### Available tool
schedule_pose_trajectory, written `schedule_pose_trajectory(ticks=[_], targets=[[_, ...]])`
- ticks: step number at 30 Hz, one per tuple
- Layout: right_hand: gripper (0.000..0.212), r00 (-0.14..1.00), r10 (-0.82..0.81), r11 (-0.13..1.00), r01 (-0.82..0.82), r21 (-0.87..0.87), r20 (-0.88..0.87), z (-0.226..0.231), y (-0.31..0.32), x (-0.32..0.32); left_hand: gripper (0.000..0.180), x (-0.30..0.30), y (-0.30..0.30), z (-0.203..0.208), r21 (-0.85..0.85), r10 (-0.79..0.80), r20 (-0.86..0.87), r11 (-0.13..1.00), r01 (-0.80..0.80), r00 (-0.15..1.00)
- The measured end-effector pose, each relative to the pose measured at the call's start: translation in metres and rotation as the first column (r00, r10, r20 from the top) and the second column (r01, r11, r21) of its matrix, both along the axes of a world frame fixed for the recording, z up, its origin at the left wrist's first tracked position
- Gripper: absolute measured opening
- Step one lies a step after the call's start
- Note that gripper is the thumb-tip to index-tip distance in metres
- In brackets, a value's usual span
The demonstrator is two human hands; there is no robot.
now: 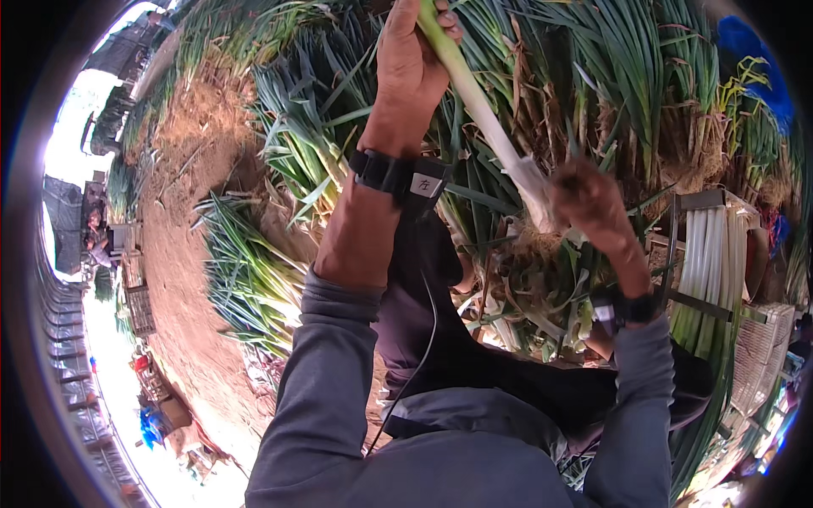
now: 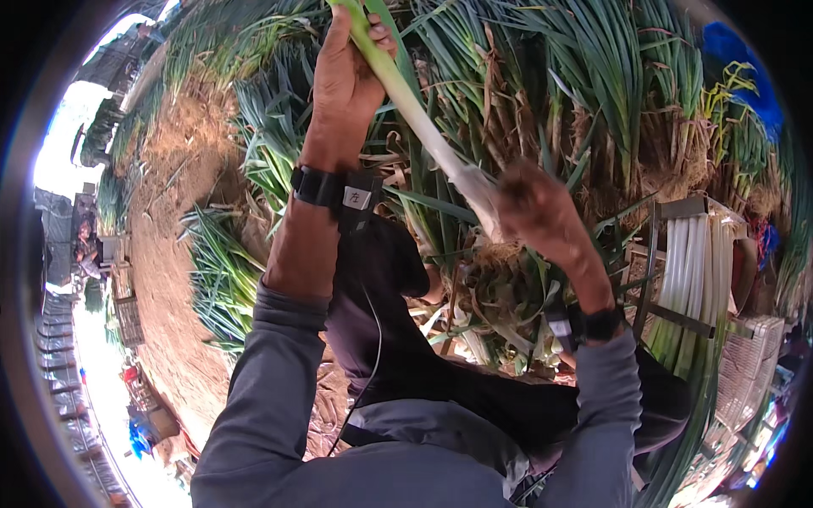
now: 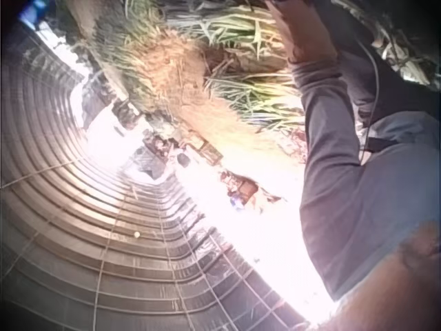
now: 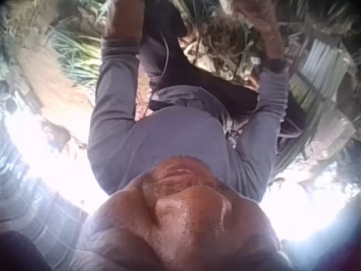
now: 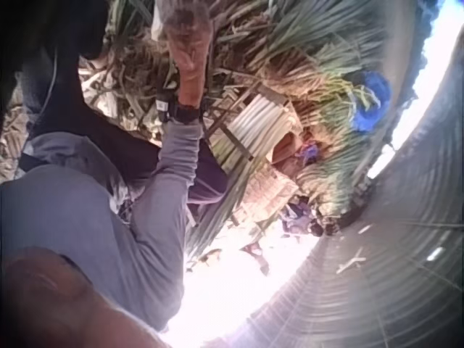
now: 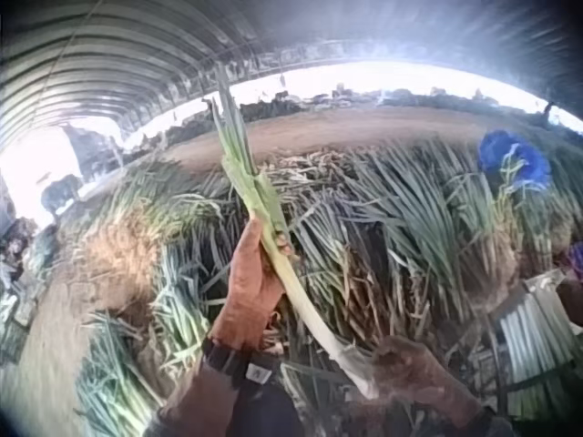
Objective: The person peels the outer layers from leeks by hand and places them onto a metal rack, repeating the process with several leeks.
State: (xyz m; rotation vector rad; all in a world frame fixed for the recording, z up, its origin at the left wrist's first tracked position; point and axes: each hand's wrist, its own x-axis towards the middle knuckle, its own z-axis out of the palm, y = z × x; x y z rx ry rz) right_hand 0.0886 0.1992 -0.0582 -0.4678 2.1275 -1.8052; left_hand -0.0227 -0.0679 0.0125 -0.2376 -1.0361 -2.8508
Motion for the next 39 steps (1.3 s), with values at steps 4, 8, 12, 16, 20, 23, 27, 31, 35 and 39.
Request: schedule_pose_trajectory(ticks=[4, 8, 12, 16, 20, 23, 27, 31, 35, 39], targets=[[0.02, 0.975, 0.21, 0.834, -0.141, 0.533, -0.071, -0.106, 0.038, 0.069, 0.032, -0.002, 0.0, -0.004, -0.1, 0.107, -0.072, 0.988, -0.114, 0.992], [0.019, 0.991, 0.131, 0.732, -0.114, 0.671, 0.025, -0.114, 0.054, 0.069, 0.028, 0.001, 0.006, -0.004, -0.082, 0.069, -0.085, 0.994, -0.076, 0.994], [0.014, 0.876, -0.149, 0.856, 0.346, 0.383, -0.458, -0.029, 0.0, 0.031, 0.035, -0.014, -0.009, -0.023, -0.101, 0.11, -0.081, 0.988, -0.118, 0.991], [0.016, 0.745, -0.153, 0.861, 0.423, 0.283, -0.65, 0.004, -0.044, 0.012, 0.026, -0.016, 0.003, -0.024, -0.07, 0.225, 0.068, 0.973, -0.22, 0.972], [0.018, 0.561, -0.182, 0.86, 0.489, 0.146, -0.807, -0.008, -0.06, -0.004, 0.021, -0.017, 0.002, -0.03, 0.012, 0.188, 0.062, 0.982, -0.189, 0.98], [0.017, 0.563, -0.164, 0.836, 0.516, 0.189, -0.81, -0.011, -0.06, -0.004, 0.015, -0.017, -0.004, -0.032, 0.053, 0.103, 0.056, 0.993, -0.106, 0.993], [0.016, 0.8, -0.264, 0.88, 0.429, 0.205, -0.539, -0.013, -0.056, -0.013, 0.012, -0.011, -0.002, -0.03, -0.018, 0.077, 0.023, 0.997, -0.076, 0.997], [0.013, 0.94, -0.238, 0.932, 0.292, 0.214, -0.245, -0.009, -0.056, -0.019, 0.013, -0.009, -0.001, -0.029, 0.015, 0.06, -0.032, 0.998, -0.06, 0.998], [0.012, 0.858, -0.263, 0.913, 0.369, 0.174, -0.441, -0.01, -0.048, -0.003, 0.018, -0.002, 0.016, -0.016, -0.041, 0.213, 0.033, 0.976, -0.212, 0.976], [0.022, 0.809, -0.276, 0.92, 0.378, 0.1, -0.519, -0.004, -0.045, 0.002, 0.016, 0.004, 0.021, -0.005, -0.034, 0.268, 0.046, 0.963, -0.266, 0.962]])
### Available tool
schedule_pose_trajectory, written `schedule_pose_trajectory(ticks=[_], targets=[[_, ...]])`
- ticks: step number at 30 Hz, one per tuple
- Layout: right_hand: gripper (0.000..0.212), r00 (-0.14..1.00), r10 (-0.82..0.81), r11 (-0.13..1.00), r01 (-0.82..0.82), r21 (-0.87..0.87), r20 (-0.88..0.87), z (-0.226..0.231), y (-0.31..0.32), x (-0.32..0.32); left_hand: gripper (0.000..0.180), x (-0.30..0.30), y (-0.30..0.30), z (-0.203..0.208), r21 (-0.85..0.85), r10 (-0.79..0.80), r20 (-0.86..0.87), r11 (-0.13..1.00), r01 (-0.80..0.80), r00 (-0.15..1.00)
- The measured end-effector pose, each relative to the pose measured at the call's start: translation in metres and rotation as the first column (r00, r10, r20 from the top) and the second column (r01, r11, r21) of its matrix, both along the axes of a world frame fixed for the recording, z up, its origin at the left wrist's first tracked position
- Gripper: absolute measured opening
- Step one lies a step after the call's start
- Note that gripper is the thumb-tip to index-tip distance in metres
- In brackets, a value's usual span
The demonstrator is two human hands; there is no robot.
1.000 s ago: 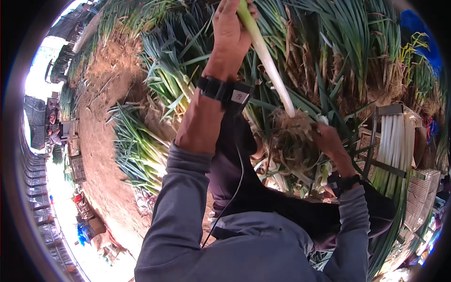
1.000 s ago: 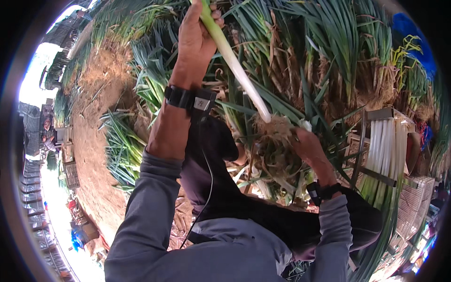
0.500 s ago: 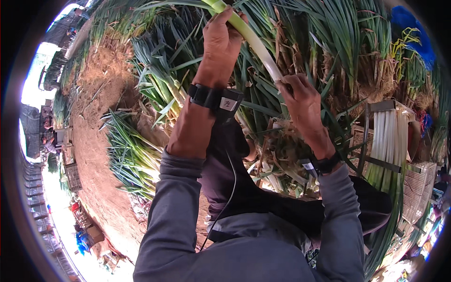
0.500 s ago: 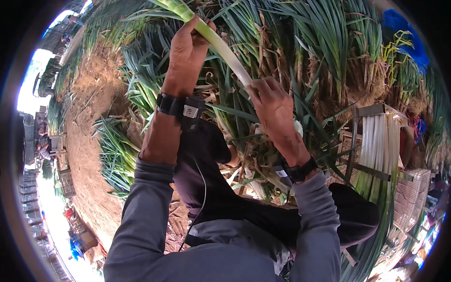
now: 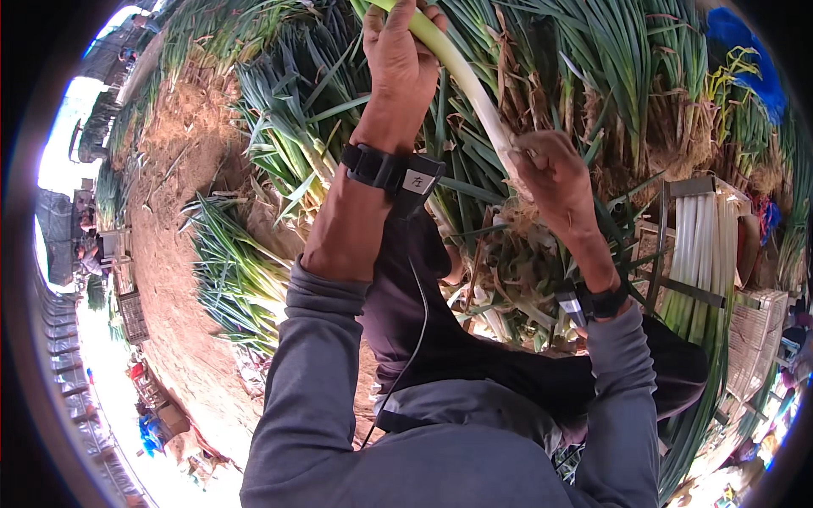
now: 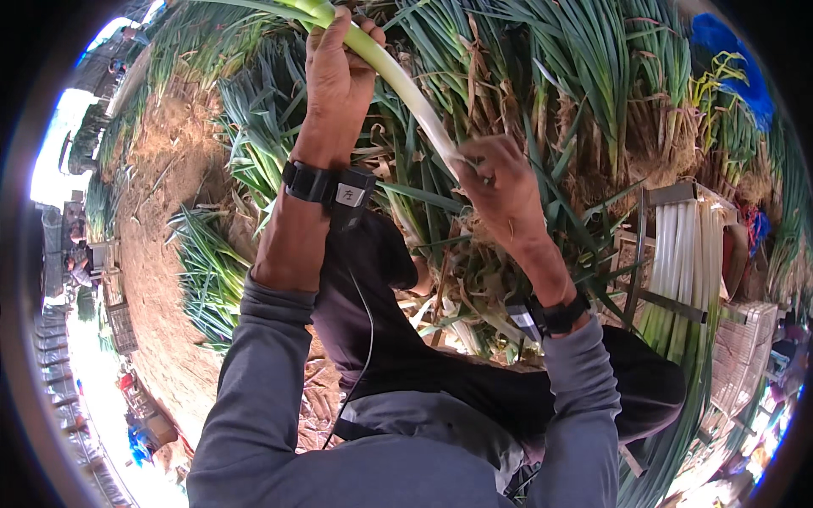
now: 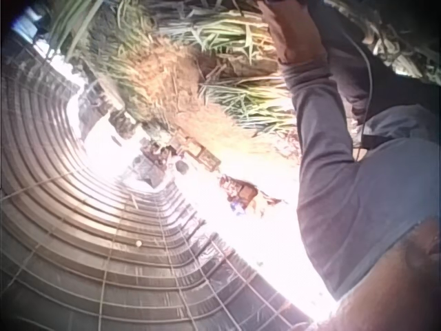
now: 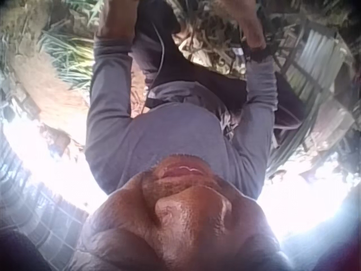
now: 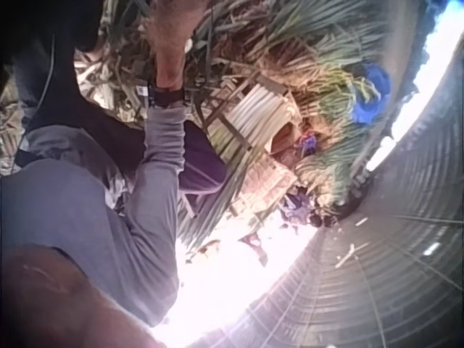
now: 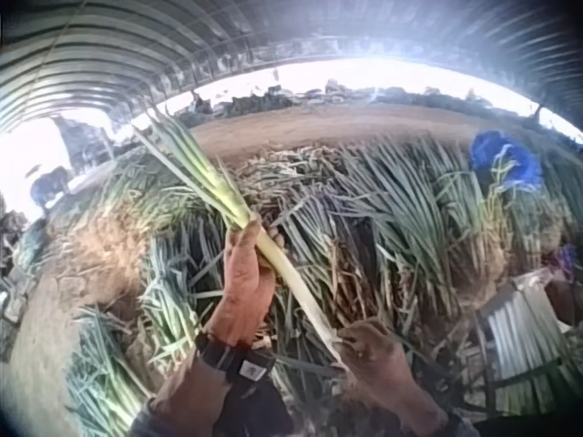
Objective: The person peels the outer layers from leeks by hand and places them onto a metal rack, repeating the process with several leeks.
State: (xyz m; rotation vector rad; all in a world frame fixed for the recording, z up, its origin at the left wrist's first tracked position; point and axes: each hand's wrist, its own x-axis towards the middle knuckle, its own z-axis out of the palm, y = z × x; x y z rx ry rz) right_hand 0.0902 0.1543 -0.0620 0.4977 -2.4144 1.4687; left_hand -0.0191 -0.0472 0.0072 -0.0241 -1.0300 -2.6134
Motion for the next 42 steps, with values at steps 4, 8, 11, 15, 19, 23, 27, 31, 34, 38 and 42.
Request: schedule_pose_trajectory(ticks=[4, 8, 11, 15, 19, 23, 27, 31, 34, 38, 42], targets=[[0.027, 0.999, 0.044, 0.985, -0.045, -0.165, -0.011, 0.001, -0.013, -0.01, 0.018, -0.003, -0.003, -0.013, 0.024, -0.077, -0.087, 0.997, 0.079, 0.993], [0.022, 1.0, -0.016, 1.0, 0.017, 0.023, -0.009, 0.001, -0.017, -0.005, 0.017, -0.001, 0.006, -0.011, 0.064, -0.111, -0.077, 0.991, 0.116, 0.991], [0.022, 0.995, -0.098, 0.995, 0.098, 0.005, -0.032, -0.006, -0.015, -0.006, 0.016, 0.0, 0.022, -0.005, 0.062, -0.003, 0.061, 0.998, -0.001, 0.998], [0.024, 0.995, -0.095, 0.995, 0.094, 0.031, 0.032, -0.004, -0.01, -0.009, 0.017, 0.004, 0.031, 0.002, -0.001, 0.021, 0.051, 1.0, -0.021, 0.998], [0.027, 0.926, 0.205, 0.971, -0.152, -0.182, 0.317, -0.004, 0.005, -0.018, 0.017, -0.001, 0.03, -0.003, -0.022, -0.049, 0.005, 0.999, 0.049, 0.999], [0.023, 0.918, 0.174, 0.981, -0.129, -0.146, 0.355, 0.001, 0.004, -0.006, 0.015, 0.001, 0.03, -0.01, 0.011, -0.061, 0.055, 0.998, 0.061, 0.997], [0.022, 0.946, 0.153, 0.968, -0.084, -0.238, 0.286, -0.01, 0.005, -0.004, 0.014, 0.003, 0.034, -0.006, 0.008, -0.066, 0.055, 0.998, 0.066, 0.996], [0.022, 0.937, 0.177, 0.968, -0.109, -0.228, 0.303, -0.009, 0.003, -0.009, 0.015, 0.004, 0.035, -0.007, 0.02, -0.049, 0.091, 0.999, 0.048, 0.995], [0.024, 0.903, 0.169, 0.981, -0.113, -0.161, 0.395, -0.011, 0.006, -0.014, 0.017, 0.002, 0.037, -0.007, -0.005, -0.036, 0.112, 0.999, 0.037, 0.993], [0.021, 0.888, 0.224, 0.97, -0.164, -0.177, 0.401, -0.002, 0.005, -0.008, 0.018, 0.002, 0.036, -0.01, -0.003, -0.047, 0.11, 0.999, 0.047, 0.993], [0.016, 0.987, 0.104, 0.995, -0.103, -0.016, 0.125, -0.006, 0.003, 0.002, 0.021, 0.003, 0.04, -0.009, 0.002, -0.051, 0.097, 0.999, 0.051, 0.994]])
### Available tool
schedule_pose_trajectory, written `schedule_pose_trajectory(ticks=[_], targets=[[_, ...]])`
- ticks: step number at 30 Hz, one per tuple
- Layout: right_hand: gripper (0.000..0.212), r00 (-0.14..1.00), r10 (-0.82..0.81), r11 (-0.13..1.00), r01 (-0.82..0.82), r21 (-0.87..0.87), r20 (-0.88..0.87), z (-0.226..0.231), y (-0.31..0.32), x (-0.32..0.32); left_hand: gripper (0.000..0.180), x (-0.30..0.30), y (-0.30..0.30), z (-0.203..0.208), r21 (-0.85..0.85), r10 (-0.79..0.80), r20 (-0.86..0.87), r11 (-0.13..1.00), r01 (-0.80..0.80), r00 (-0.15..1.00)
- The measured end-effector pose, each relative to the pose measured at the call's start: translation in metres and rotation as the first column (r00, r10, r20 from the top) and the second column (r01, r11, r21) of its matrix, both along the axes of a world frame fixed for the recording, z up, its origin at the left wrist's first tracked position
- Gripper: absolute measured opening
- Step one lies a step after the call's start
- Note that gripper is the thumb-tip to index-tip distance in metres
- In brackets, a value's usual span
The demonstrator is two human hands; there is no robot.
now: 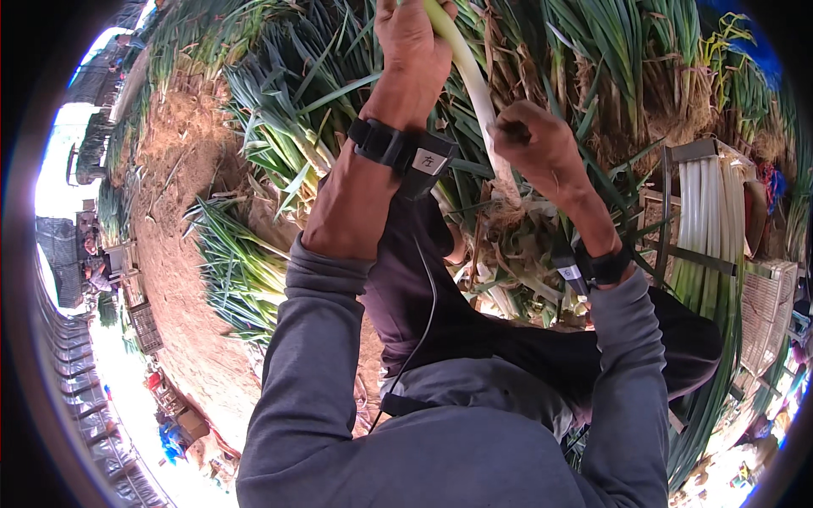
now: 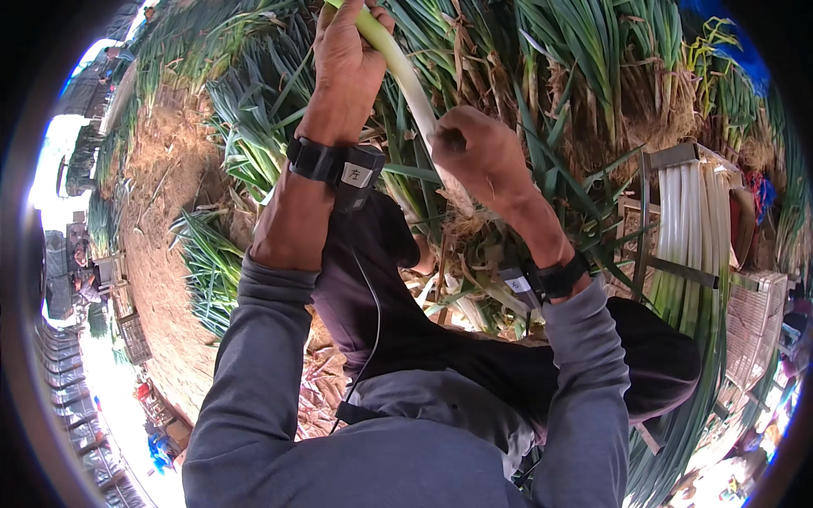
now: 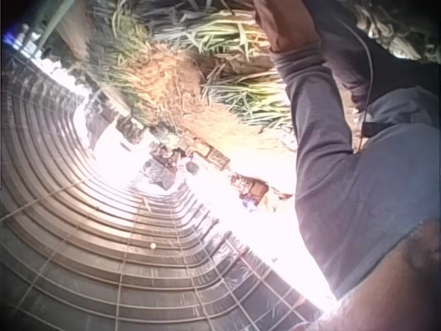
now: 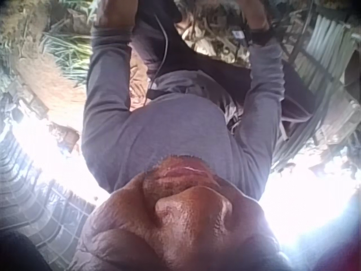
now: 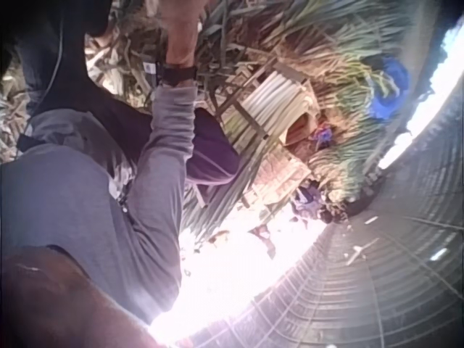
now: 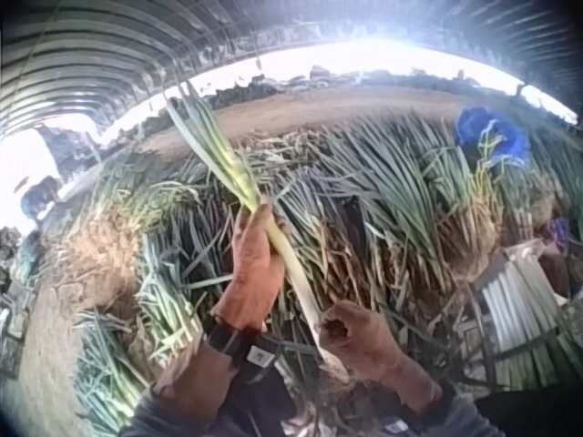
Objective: The person peels the outer layers from leeks by hand and places them onto a metal rack, repeating the process with several leeks.
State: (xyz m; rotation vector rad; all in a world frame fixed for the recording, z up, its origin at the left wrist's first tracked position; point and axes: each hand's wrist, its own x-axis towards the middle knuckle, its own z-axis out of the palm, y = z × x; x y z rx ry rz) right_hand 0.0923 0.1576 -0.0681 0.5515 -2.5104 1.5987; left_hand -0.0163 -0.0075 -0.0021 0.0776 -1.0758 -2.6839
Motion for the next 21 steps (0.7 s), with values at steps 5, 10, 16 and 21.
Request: schedule_pose_trajectory(ticks=[5, 10, 16, 21], targets=[[0.012, 0.983, 0.001, 1.0, 0.004, 0.026, -0.185, 0.001, 0.009, 0.011, 0.019, -0.008, -0.013, 0.002, 0.032, -0.018, -0.025, 0.999, 0.018, 1.0], [0.011, 0.917, 0.126, 0.902, 0.053, -0.428, 0.379, 0.018, 0.011, 0.014, 0.016, -0.016, -0.022, -0.002, 0.047, 0.026, 0.017, 0.999, -0.026, 1.0], [0.012, 0.865, 0.099, 0.96, 0.047, -0.276, 0.492, -0.006, 0.034, 0.032, 0.013, -0.024, -0.042, 0.007, -0.022, 0.06, -0.046, 0.998, -0.061, 0.997], [0.012, 0.916, 0.097, 0.993, -0.116, 0.028, 0.388, -0.056, 0.048, 0.053, 0.012, -0.035, -0.057, -0.002, 0.014, 0.108, -0.07, 0.994, -0.108, 0.992]])
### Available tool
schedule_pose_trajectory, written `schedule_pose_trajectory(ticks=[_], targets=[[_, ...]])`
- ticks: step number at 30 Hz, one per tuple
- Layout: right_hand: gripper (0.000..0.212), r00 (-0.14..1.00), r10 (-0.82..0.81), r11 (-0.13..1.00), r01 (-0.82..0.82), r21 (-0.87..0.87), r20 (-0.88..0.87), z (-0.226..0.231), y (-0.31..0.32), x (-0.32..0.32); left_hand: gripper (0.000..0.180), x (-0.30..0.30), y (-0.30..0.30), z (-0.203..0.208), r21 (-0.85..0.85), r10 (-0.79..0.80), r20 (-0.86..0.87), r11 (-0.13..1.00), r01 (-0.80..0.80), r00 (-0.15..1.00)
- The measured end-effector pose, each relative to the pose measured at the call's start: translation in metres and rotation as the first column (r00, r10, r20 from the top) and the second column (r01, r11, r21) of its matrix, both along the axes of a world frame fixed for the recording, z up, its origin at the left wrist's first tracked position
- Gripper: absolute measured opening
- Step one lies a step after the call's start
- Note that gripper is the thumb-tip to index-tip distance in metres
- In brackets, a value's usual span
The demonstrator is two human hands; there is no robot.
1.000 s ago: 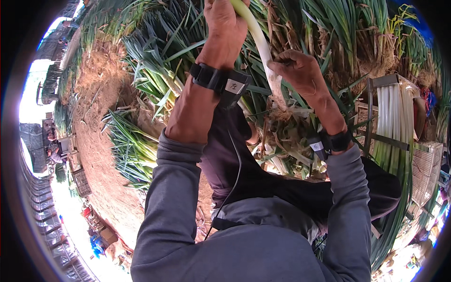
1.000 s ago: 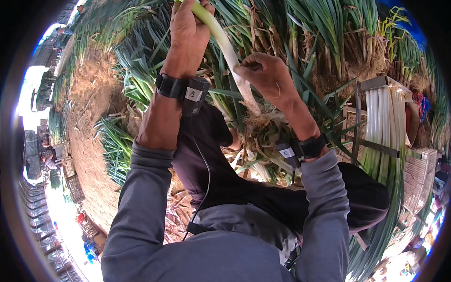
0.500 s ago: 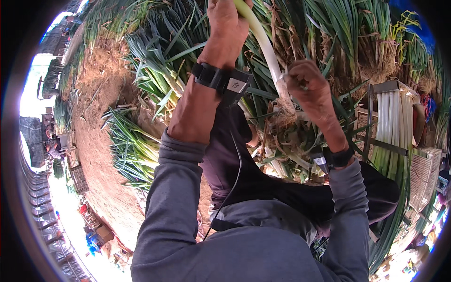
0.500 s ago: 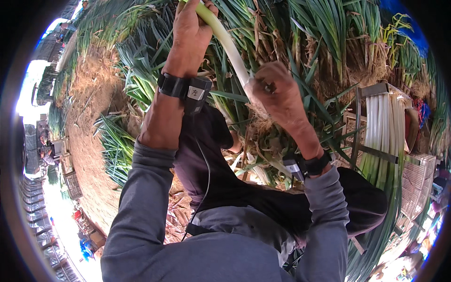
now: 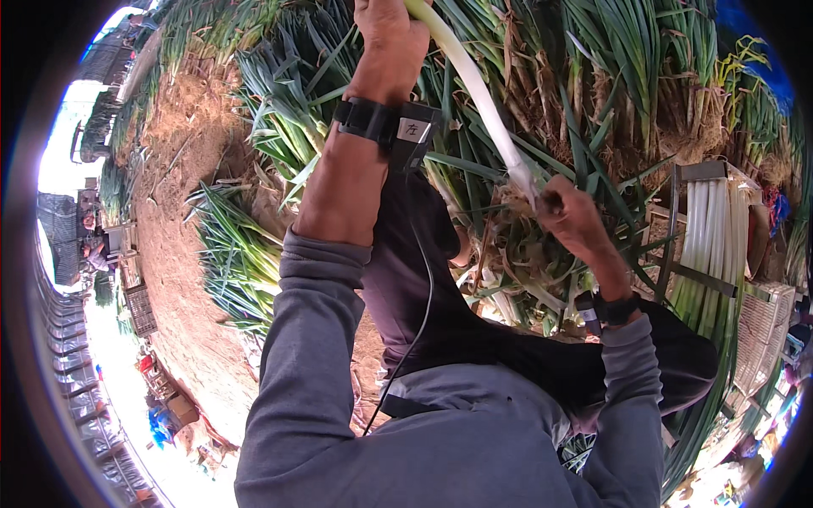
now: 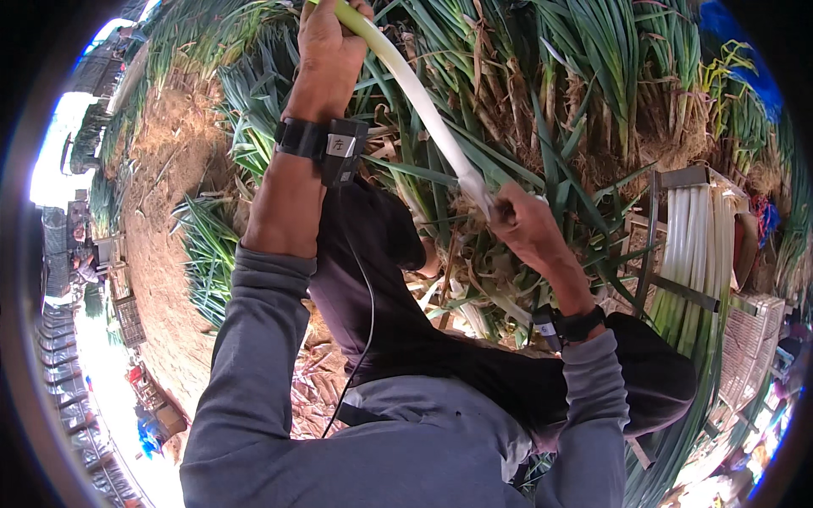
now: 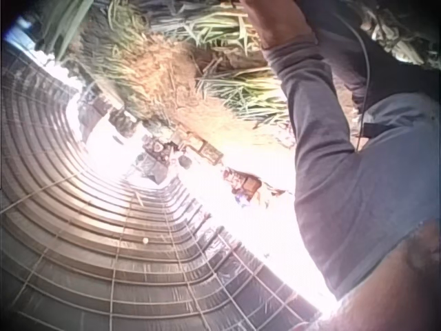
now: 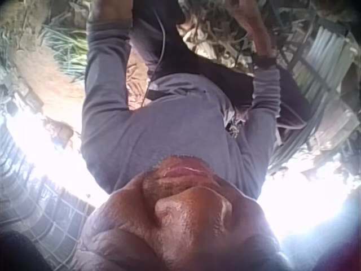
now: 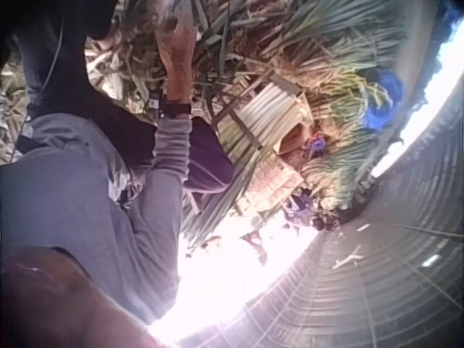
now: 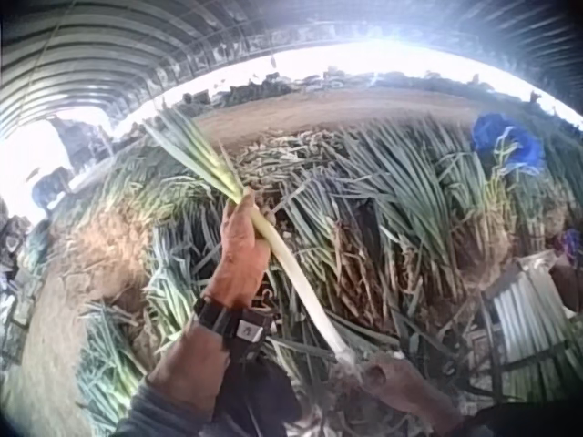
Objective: The person peels the outer layers from leeks by hand and places them onto a metal rack, repeating the process with several leeks.
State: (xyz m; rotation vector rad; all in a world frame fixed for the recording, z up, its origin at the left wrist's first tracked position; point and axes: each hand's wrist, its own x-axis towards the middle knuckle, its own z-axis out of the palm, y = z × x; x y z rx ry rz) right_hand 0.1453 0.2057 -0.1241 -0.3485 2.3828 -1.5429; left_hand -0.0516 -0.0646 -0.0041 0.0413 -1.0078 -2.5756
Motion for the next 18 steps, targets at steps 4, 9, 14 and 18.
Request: schedule_pose_trajectory(ticks=[4, 9, 14, 18], targets=[[0.015, 0.999, 0.044, 0.982, -0.042, 0.186, -0.008, -0.005, -0.006, 0.013, 0.011, 0.004, -0.003, -0.002, -0.056, 0.047, 0.118, 0.998, -0.041, 0.992], [0.025, 0.997, 0.073, 0.902, -0.066, 0.426, -0.001, -0.009, -0.001, 0.011, 0.014, 0.007, -0.006, -0.001, -0.08, 0.058, 0.052, 0.995, -0.054, 0.997], [0.031, 0.938, -0.055, 0.961, 0.143, 0.237, -0.342, 0.03, -0.015, -0.008, 0.014, -0.003, -0.022, 0.0, -0.071, 0.192, 0.044, 0.979, -0.189, 0.98], [0.034, 0.897, 0.019, 0.945, 0.128, 0.302, -0.441, 0.03, -0.04, -0.011, 0.018, -0.002, -0.066, -0.012, -0.186, 0.129, -0.096, 0.972, -0.145, 0.987]])
